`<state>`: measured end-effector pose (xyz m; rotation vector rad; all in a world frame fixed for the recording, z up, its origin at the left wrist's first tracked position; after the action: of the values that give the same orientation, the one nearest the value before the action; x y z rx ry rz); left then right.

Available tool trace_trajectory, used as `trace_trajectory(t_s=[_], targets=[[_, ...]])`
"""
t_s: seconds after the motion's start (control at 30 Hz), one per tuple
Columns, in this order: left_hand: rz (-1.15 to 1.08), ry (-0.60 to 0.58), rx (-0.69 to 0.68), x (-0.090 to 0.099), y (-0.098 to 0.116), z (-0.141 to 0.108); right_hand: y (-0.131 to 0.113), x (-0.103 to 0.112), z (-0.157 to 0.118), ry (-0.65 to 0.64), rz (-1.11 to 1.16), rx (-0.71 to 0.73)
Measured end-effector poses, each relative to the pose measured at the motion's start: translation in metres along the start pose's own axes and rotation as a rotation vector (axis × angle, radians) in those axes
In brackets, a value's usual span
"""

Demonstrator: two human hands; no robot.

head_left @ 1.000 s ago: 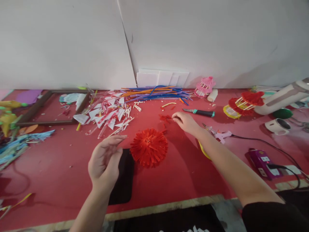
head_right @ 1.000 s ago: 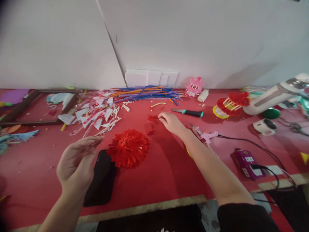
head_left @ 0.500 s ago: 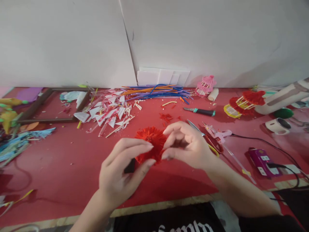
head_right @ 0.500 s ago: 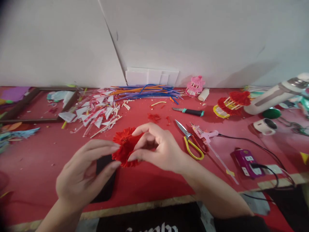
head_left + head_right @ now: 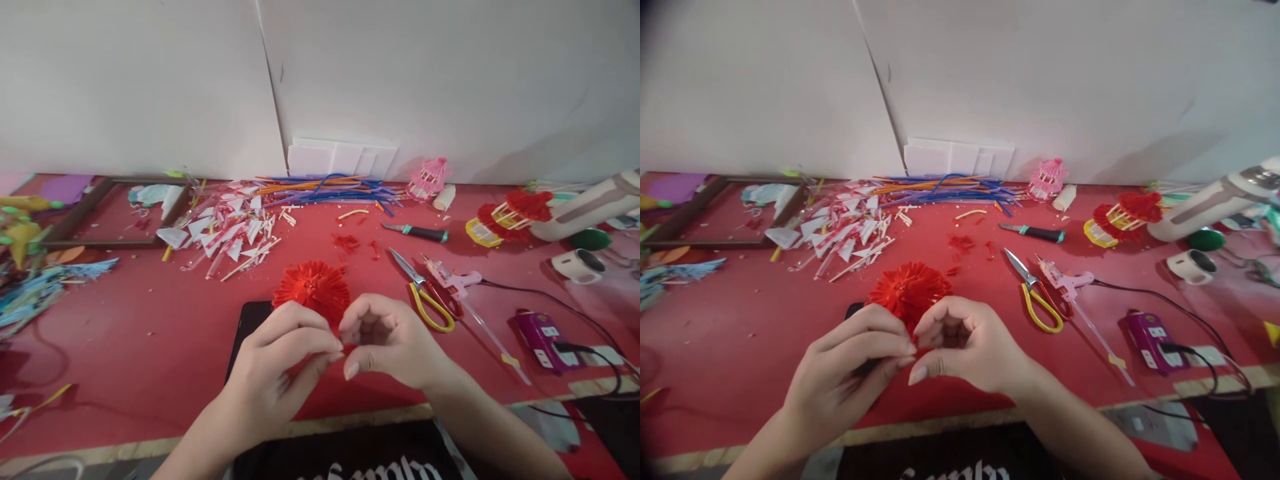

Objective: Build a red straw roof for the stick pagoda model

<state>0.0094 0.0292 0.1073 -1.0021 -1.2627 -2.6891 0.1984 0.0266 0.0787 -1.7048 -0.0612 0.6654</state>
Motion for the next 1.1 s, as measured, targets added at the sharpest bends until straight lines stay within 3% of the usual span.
trace_trajectory(t_s=[0.17,0.3,0.4,0.53,0.63,0.83,0.97,1.1], targets=[[-0.059,-0.058,0.073,-0.001,0.004,-0.004,-0.006,-0.005,-0.009,-0.036,-0.347,0.401],[-0.069,-0.073,0.073,-0.001,0.002,-0.008,-0.008,-0.007,-0.014,-0.012,-0.623,0.583],[-0.051,-0.110,0.031,0.000,0.001,-0.010,-0.008,-0.007,-0.014,-0.073,-0.678,0.563],[0.034,-0.218,-0.040,0.006,0.004,-0.006,-0.002,-0.005,-0.012,-0.229,-0.559,0.429],[0.090,-0.256,-0.080,0.010,0.007,-0.001,-0.002,-0.004,-0.013,-0.250,-0.499,0.362],[0.189,-0.190,-0.056,0.011,-0.002,0.001,-0.009,0.004,-0.013,-0.120,-0.572,0.404],[0.316,-0.014,-0.016,0.008,-0.012,0.000,-0.015,0.017,-0.007,0.017,-0.715,0.510],[0.380,0.097,0.194,0.008,-0.024,0.000,-0.021,0.025,0.003,0.160,-1.025,0.644]])
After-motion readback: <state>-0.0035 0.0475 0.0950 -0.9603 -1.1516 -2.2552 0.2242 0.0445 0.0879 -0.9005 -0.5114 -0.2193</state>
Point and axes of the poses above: each hand's wrist, its own z-axis towards the middle knuckle, its own x-axis out of the back of the hand, y = z × x, the point moved 2 cm from there along z, towards the middle knuckle, and after that the axes turned 4 degrees about -y, right-handed, at the moved point
